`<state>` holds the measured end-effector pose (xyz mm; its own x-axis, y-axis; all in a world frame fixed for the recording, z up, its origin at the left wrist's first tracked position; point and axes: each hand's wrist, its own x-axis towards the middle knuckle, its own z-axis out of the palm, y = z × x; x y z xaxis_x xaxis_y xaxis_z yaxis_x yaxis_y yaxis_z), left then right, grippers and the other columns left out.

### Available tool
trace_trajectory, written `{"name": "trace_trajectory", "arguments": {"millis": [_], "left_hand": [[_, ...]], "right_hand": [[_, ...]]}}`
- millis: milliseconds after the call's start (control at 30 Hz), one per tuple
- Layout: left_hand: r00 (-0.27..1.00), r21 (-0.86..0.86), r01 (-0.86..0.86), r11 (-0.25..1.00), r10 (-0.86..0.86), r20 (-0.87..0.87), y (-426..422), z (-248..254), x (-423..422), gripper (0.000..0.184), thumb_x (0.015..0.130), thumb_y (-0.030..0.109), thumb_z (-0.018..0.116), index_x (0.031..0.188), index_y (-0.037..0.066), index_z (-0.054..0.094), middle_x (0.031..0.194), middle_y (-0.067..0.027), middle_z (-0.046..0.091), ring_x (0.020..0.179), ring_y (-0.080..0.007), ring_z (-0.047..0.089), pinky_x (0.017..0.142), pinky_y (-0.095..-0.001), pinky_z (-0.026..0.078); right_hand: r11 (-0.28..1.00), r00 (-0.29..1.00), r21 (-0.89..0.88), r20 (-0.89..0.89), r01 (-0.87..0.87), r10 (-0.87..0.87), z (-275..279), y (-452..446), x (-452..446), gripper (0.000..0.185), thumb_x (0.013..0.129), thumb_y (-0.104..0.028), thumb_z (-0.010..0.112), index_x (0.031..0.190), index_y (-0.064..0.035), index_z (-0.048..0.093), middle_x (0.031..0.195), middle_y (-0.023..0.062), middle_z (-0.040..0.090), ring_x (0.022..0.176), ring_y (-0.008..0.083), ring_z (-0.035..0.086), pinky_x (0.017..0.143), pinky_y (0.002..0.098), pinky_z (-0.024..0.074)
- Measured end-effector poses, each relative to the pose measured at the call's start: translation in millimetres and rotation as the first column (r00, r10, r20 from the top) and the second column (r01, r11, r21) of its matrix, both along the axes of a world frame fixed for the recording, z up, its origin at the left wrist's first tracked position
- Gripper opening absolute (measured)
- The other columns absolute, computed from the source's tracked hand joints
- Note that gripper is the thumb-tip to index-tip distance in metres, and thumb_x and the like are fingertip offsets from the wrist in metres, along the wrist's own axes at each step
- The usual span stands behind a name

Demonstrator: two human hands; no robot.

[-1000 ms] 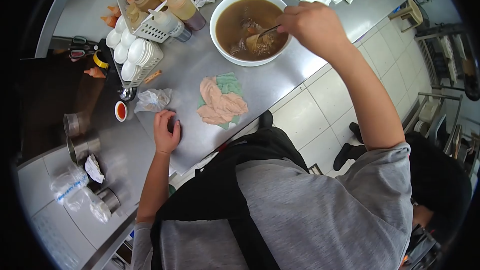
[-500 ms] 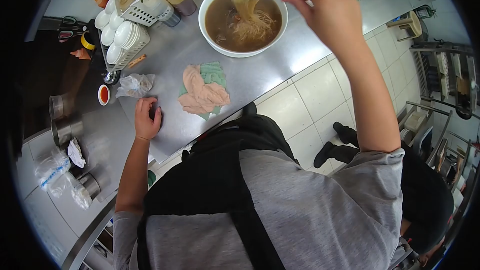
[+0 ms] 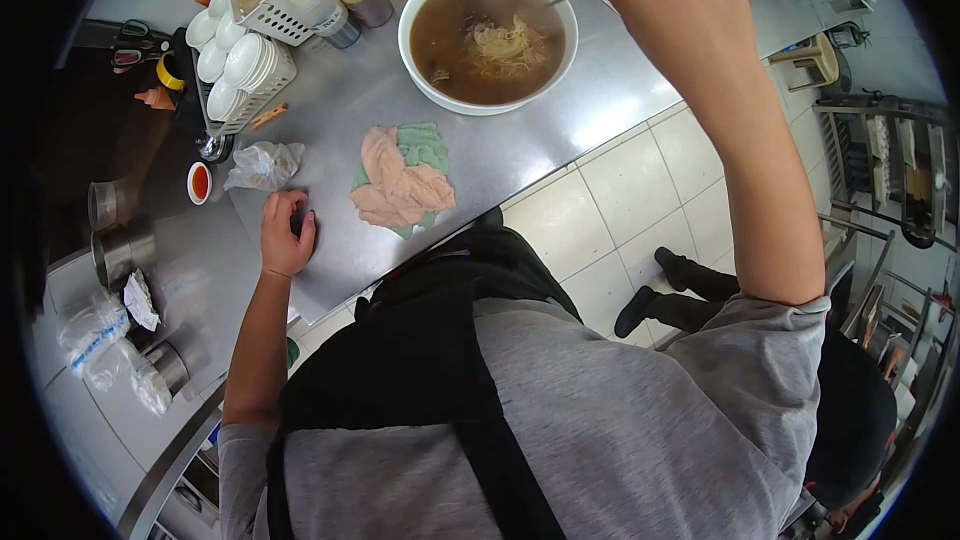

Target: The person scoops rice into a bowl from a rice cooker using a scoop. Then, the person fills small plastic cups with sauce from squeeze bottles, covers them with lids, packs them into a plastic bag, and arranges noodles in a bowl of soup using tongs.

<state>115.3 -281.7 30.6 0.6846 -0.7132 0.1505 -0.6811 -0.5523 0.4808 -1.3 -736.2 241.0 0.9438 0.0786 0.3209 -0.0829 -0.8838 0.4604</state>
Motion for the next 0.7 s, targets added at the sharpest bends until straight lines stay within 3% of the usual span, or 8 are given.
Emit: {"name": "trace_trajectory", "arguments": {"millis": [67, 167, 400, 700], "left_hand": [[1.000, 0.000, -0.005, 1.000, 0.005, -0.002, -0.3, 0.4, -0.9, 0.026, 0.076, 0.007, 0.064, 0.101, 0.003, 0.058, 0.093, -0.0137, 0.055, 0.085, -0.0311, 0.054, 0.077, -0.0390, 0.046], [1.000, -0.041, 0.016, 0.999, -0.015, 0.027, -2.1, 1.8, -1.2, 0.025, 0.076, 0.004, 0.063, 0.100, 0.002, 0.057, 0.089, -0.0122, 0.051, 0.080, -0.0278, 0.050, 0.074, -0.0365, 0.044], [0.999, -0.052, 0.023, 0.998, -0.022, 0.025, -1.1, 1.1, -0.7, 0.025, 0.076, 0.004, 0.063, 0.100, 0.003, 0.057, 0.089, -0.0123, 0.052, 0.081, -0.0279, 0.050, 0.075, -0.0368, 0.044], [1.000, -0.055, 0.015, 0.998, -0.014, 0.015, -1.0, 0.8, -0.3, 0.025, 0.075, 0.004, 0.064, 0.100, 0.003, 0.057, 0.090, -0.0121, 0.053, 0.081, -0.0278, 0.051, 0.075, -0.0368, 0.044]], "right_hand": [[0.992, 0.980, 0.006, -0.155, 0.127, -0.125, -7.9, -11.8, 2.1, 0.020, 0.078, -0.021, 0.072, 0.097, -0.0147, 0.071, 0.090, -0.0024, 0.065, 0.086, 0.0176, 0.063, 0.072, 0.0331, 0.0523], [0.996, 0.991, -0.084, -0.135, 0.010, -0.022, -36.2, -20.7, 9.0, 0.008, 0.079, -0.022, 0.070, 0.083, -0.0154, 0.072, 0.083, -0.0030, 0.064, 0.080, 0.0155, 0.064, 0.065, 0.0282, 0.0526], [0.996, 0.971, -0.086, -0.238, -0.006, -0.015, -42.7, -14.2, 17.9, 0.005, 0.079, -0.019, 0.068, 0.075, -0.0154, 0.071, 0.080, -0.0026, 0.065, 0.082, 0.0156, 0.065, 0.067, 0.0301, 0.0535], [0.999, 0.997, 0.034, -0.071, 0.009, -0.006, 13.2, -11.3, -1.1, 0.010, 0.082, -0.024, 0.068, 0.083, -0.0152, 0.071, 0.080, -0.0015, 0.064, 0.078, 0.0195, 0.063, 0.065, 0.0341, 0.0516]]}}
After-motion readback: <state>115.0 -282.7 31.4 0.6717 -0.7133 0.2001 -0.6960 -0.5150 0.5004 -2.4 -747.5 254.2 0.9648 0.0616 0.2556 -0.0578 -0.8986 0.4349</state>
